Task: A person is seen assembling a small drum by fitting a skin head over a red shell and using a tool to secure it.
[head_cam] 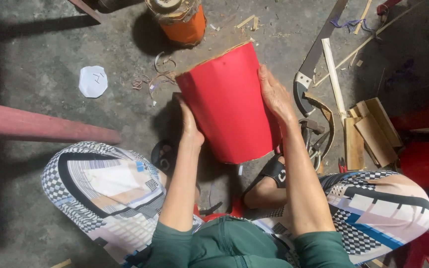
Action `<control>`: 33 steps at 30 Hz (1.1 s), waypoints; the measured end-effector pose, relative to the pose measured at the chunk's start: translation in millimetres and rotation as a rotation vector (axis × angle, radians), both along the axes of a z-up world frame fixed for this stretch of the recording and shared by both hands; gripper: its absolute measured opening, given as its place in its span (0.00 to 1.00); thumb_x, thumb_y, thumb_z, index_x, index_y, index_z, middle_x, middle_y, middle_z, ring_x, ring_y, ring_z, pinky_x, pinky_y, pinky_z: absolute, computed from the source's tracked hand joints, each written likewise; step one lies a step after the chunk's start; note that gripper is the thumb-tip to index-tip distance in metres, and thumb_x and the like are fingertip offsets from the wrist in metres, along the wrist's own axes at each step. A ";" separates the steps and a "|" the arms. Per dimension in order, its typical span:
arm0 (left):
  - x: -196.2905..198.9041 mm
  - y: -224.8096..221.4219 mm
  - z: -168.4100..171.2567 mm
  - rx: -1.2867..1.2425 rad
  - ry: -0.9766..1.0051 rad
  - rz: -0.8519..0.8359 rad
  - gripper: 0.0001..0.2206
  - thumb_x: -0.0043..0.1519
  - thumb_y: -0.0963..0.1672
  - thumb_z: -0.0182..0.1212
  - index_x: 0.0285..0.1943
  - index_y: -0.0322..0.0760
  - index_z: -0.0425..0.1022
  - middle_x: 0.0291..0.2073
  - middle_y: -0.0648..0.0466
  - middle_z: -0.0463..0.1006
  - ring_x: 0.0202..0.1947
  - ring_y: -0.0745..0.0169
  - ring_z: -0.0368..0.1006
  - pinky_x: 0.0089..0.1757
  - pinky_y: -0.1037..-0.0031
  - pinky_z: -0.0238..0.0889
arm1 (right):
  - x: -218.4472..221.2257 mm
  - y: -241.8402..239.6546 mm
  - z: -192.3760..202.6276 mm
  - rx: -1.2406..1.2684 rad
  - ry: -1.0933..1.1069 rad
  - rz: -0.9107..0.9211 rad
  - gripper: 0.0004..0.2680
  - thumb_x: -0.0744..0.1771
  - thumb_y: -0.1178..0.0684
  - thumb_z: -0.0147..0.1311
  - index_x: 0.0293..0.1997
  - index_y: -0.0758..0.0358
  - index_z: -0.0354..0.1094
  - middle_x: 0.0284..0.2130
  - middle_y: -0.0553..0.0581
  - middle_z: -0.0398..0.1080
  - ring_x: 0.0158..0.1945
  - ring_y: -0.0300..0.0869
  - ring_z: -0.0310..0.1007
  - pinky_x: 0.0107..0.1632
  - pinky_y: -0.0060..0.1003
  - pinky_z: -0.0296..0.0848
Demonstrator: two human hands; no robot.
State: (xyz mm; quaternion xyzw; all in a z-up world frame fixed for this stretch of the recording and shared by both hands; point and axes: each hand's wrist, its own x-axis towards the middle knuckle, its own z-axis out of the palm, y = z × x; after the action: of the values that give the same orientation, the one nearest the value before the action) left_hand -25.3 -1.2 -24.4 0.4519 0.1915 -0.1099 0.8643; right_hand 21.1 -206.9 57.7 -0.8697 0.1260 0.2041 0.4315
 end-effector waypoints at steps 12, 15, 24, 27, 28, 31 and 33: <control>3.8 19.9 25.9 0.496 0.100 -0.254 0.54 0.56 0.67 0.54 0.81 0.38 0.35 0.77 0.32 0.36 0.76 0.29 0.34 0.67 0.39 0.33 | -27.6 2.3 -29.0 0.269 0.102 -0.216 0.44 0.61 0.12 0.23 0.68 0.64 0.61 0.43 0.71 0.71 0.38 0.65 0.78 0.42 0.59 0.78; 6.7 25.9 9.9 0.500 0.024 -0.311 0.50 0.59 0.66 0.53 0.81 0.40 0.37 0.76 0.33 0.41 0.76 0.30 0.38 0.67 0.41 0.37 | -36.4 -1.4 -43.4 0.275 0.154 -0.278 0.43 0.61 0.12 0.23 0.62 0.65 0.67 0.43 0.69 0.73 0.39 0.61 0.79 0.43 0.55 0.79; 22.7 23.5 12.5 0.607 0.058 -0.376 0.52 0.56 0.68 0.55 0.81 0.40 0.43 0.74 0.29 0.49 0.73 0.24 0.47 0.64 0.41 0.45 | -29.7 -35.2 -153.3 0.342 0.186 -0.393 0.44 0.61 0.10 0.30 0.70 0.61 0.59 0.54 0.73 0.68 0.51 0.64 0.75 0.49 0.56 0.78; 18.1 24.0 10.3 0.560 0.031 -0.343 0.52 0.57 0.68 0.55 0.81 0.39 0.43 0.74 0.29 0.49 0.73 0.25 0.48 0.63 0.43 0.47 | -30.3 -31.1 -154.8 0.329 0.172 -0.418 0.42 0.62 0.11 0.30 0.70 0.61 0.59 0.55 0.74 0.68 0.52 0.64 0.75 0.50 0.55 0.78; 15.3 23.2 13.7 0.560 0.030 -0.342 0.52 0.57 0.68 0.55 0.81 0.39 0.43 0.74 0.29 0.49 0.73 0.25 0.48 0.63 0.43 0.47 | -33.0 -32.4 -157.1 0.329 0.172 -0.417 0.42 0.62 0.11 0.30 0.70 0.61 0.59 0.55 0.74 0.68 0.52 0.64 0.75 0.50 0.55 0.78; 4.6 20.2 27.6 0.508 0.008 -0.331 0.49 0.59 0.66 0.56 0.81 0.40 0.41 0.75 0.29 0.44 0.74 0.26 0.44 0.65 0.44 0.44 | -43.2 -22.7 -135.8 0.374 0.196 -0.464 0.41 0.62 0.12 0.32 0.71 0.60 0.57 0.56 0.69 0.67 0.54 0.62 0.72 0.53 0.55 0.76; -5.7 16.7 42.1 0.460 0.008 -0.340 0.49 0.59 0.65 0.54 0.81 0.40 0.40 0.76 0.30 0.41 0.75 0.27 0.39 0.67 0.45 0.39 | -51.6 1.2 -82.6 0.511 0.254 -0.569 0.41 0.60 0.12 0.34 0.74 0.53 0.52 0.60 0.66 0.65 0.58 0.61 0.70 0.54 0.68 0.72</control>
State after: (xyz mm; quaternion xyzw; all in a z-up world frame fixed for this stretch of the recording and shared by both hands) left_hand -31.0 15.4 17.7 0.6613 0.1362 -0.2089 0.7074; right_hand -30.5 -205.7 -24.9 -0.6326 0.3591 0.2072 0.6542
